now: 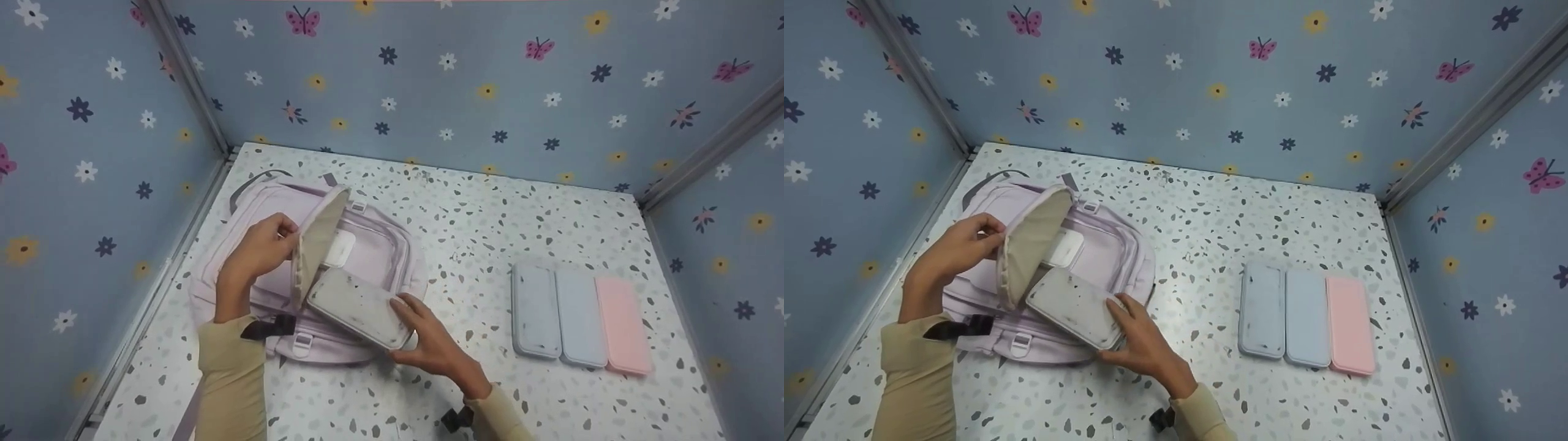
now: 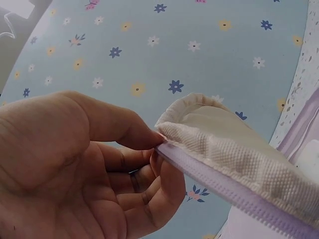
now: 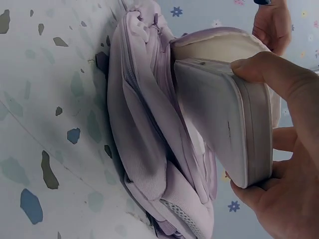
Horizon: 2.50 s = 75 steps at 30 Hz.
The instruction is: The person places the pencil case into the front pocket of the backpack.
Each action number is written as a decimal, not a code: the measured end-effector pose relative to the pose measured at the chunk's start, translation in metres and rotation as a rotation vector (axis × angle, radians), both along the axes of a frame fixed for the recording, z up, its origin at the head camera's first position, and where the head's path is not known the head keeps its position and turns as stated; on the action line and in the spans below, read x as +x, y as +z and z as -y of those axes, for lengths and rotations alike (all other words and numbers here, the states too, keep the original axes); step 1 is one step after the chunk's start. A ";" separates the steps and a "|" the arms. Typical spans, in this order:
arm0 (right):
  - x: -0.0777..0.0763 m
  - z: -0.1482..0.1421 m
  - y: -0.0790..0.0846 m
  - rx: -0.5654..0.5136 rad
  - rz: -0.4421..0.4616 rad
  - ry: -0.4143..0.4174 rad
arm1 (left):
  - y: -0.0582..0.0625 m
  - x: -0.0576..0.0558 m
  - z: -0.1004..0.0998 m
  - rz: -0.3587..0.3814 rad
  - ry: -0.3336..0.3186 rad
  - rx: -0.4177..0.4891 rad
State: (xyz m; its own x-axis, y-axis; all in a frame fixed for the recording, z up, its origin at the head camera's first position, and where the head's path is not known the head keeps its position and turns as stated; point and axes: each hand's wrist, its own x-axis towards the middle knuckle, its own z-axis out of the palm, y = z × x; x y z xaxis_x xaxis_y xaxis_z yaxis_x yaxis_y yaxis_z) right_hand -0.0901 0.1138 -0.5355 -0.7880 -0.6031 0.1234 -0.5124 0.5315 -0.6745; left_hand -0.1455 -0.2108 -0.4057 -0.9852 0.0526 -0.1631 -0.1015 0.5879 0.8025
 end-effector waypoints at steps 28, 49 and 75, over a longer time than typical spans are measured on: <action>-0.025 0.051 -0.009 -0.024 0.021 -0.099 | -0.003 0.000 -0.001 0.002 -0.012 0.050; -0.047 0.102 -0.013 0.076 0.032 -0.148 | -0.005 0.000 0.001 -0.011 -0.012 0.035; -0.041 0.121 -0.016 -0.121 0.063 -0.085 | -0.004 -0.002 -0.004 0.013 -0.005 0.054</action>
State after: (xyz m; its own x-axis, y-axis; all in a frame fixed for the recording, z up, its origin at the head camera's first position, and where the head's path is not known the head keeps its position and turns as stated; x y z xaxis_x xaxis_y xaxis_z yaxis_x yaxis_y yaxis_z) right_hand -0.1308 -0.0068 -0.5512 -0.8443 -0.5173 0.1402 -0.4238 0.4843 -0.7654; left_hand -0.1472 -0.2071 -0.4096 -0.9826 0.0667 -0.1732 -0.1096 0.5447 0.8314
